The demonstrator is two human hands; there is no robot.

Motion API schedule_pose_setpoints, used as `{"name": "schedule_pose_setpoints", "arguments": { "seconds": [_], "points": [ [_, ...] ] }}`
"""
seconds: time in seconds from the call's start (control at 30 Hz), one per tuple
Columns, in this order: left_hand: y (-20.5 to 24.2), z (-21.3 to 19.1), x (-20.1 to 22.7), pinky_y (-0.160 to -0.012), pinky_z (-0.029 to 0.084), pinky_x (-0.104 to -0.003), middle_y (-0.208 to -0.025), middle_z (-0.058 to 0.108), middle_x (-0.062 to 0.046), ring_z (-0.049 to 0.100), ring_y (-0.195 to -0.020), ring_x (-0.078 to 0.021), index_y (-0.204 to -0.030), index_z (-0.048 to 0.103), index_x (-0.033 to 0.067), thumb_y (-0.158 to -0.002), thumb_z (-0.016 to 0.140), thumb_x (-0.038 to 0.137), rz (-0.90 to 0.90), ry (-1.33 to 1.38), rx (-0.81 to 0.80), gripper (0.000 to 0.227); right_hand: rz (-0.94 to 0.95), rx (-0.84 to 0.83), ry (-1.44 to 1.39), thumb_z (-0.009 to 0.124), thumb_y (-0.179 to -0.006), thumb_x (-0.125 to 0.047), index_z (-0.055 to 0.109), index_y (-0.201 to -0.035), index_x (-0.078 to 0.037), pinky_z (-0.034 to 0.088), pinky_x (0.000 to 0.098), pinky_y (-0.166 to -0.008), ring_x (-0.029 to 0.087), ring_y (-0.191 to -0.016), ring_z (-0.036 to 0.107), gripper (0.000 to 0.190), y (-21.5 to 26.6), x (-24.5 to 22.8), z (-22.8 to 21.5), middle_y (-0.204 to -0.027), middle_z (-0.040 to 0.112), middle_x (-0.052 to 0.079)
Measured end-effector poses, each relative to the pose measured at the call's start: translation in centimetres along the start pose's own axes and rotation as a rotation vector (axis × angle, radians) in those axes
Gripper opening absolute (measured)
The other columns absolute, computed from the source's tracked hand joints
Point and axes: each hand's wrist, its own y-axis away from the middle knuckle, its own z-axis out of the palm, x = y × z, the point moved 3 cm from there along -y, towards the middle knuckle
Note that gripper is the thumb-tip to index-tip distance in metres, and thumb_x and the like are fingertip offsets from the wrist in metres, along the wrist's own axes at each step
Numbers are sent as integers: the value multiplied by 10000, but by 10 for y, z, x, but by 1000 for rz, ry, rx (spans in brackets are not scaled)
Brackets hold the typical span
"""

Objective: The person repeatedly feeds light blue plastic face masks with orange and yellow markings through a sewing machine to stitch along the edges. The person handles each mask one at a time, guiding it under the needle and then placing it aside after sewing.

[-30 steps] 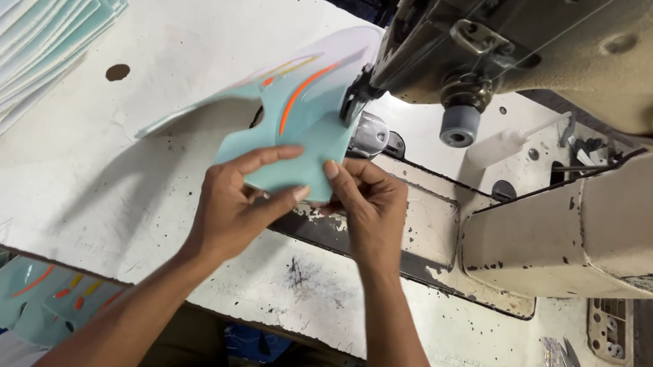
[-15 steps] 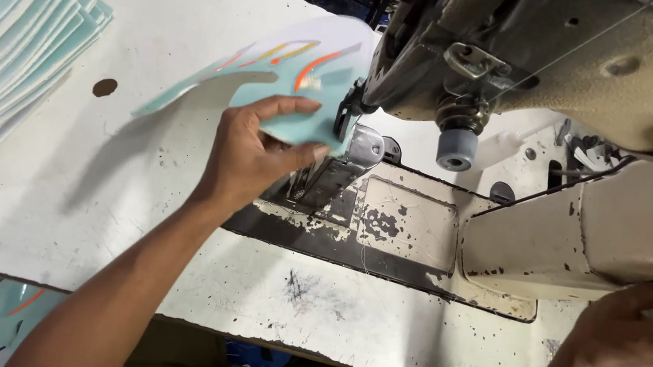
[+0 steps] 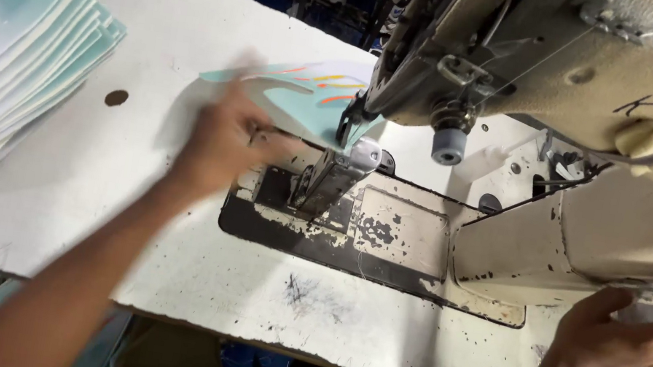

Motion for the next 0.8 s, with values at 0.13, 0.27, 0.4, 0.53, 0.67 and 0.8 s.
{"name": "schedule_pose_setpoints", "arguments": {
  "seconds": [0.13, 0.27, 0.4, 0.53, 0.67, 0.8],
  "points": [
    [-30, -218, -122, -885, 563, -428, -1054, 700, -188, 695, -944, -298, -1406, 488, -50, -729, 930, 395, -53, -464, -20, 923, 55, -90, -69, 533, -960, 15, 509, -1361, 77, 538, 395, -789, 307, -1195, 551, 406, -4, -2, -2, -1346, 502, 201],
    [-59, -331, -208, -994, 544, -509, -1170, 702, -264, 709, -1052, -379, -1337, 617, -64, -608, 960, 512, -14, -938, -118, 991, 62, -62, -148, 521, -888, 77, 477, -1395, 64, 538, 356, -786, 307, -1238, 552, 509, -9, -11, -6, -1410, 437, 187],
    [-54, -324, -184, -1006, 547, -450, -1182, 702, -245, 706, -1095, -356, -1453, 572, -42, -431, 973, 695, -35, -1405, -269, 1323, 87, -67, -170, 460, -801, 143, 466, -1381, 61, 580, 310, -807, 311, -1307, 518, 585, -12, -19, -13, -1426, 417, 168],
    [-76, -349, -227, -1010, 552, -455, -1188, 690, -278, 710, -1114, -388, -1455, 554, -46, -496, 894, 776, -142, -1342, -304, 1309, 132, -87, -214, 443, -787, 142, 479, -1394, 39, 608, 290, -843, 292, -1347, 528, 616, -7, -11, -19, -1451, 411, 160],
    [-96, -347, -244, -1069, 505, -481, -1351, 626, -267, 630, -1255, -393, -1500, 543, -26, -427, 859, 836, -5, -1408, -222, 1412, 128, -146, -201, 532, -848, 105, 494, -1443, 6, 576, 292, -807, 271, -1335, 556, 605, -5, -3, -26, -1500, 403, 150],
    [-69, -311, -150, -994, 526, -436, -1284, 632, -216, 609, -1252, -378, -1436, 618, 101, -247, 874, 856, 125, -1606, -7, 1431, 113, -204, -179, 555, -851, 83, 494, -1463, 0, 549, 318, -789, 270, -1323, 575, 620, -8, -6, -33, -1522, 408, 139]
  ]
}}
